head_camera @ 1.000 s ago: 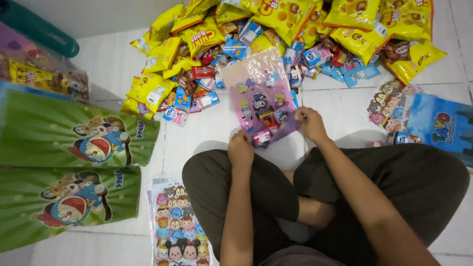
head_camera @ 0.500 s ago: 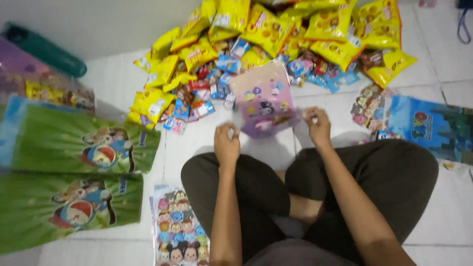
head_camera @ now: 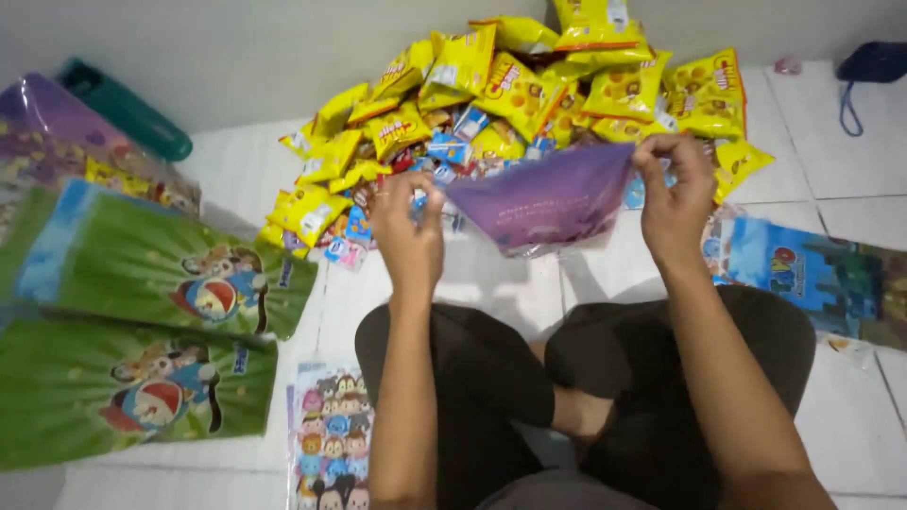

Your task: The person is sorting and packing various small snack bags and items into decorative gift bags on the floor.

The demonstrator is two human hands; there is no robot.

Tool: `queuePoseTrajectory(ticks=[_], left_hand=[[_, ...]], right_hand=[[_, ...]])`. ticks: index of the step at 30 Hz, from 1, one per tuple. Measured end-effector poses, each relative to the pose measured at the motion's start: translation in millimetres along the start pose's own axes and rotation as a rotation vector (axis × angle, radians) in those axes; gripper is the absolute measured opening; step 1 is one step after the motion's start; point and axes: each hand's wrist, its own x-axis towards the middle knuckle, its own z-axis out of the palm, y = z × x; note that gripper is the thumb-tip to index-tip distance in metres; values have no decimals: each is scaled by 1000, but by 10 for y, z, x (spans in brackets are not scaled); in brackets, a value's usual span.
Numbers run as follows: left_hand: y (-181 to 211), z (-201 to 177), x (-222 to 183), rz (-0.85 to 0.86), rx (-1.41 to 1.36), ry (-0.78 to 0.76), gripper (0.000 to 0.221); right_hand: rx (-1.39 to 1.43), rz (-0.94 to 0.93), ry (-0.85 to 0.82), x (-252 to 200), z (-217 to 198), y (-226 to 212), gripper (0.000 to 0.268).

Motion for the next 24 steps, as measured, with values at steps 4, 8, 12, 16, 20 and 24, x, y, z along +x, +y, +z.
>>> queuePoseTrajectory(ticks=[4, 8, 12, 16, 20, 24], left_hand=[[393, -223, 112, 3, 50, -8, 14], [479, -233, 131, 0, 15, -44, 9], [491, -225, 92, -28, -28, -89, 8], [485, -134, 29, -90, -99, -100, 6], [174, 88, -153, -251, -312, -163, 2], [-263, 234, -416, -409, -621, -256, 23]], right_hand=[[204, 112, 30, 31, -70, -225, 3], [77, 120, 59, 15, -121, -307, 6], [109, 168, 51, -92, -205, -257, 4], [129, 212, 13, -195, -212, -104, 6], [107, 317, -38, -474, -67, 388, 10], [261, 474, -115, -728, 151, 631, 13]])
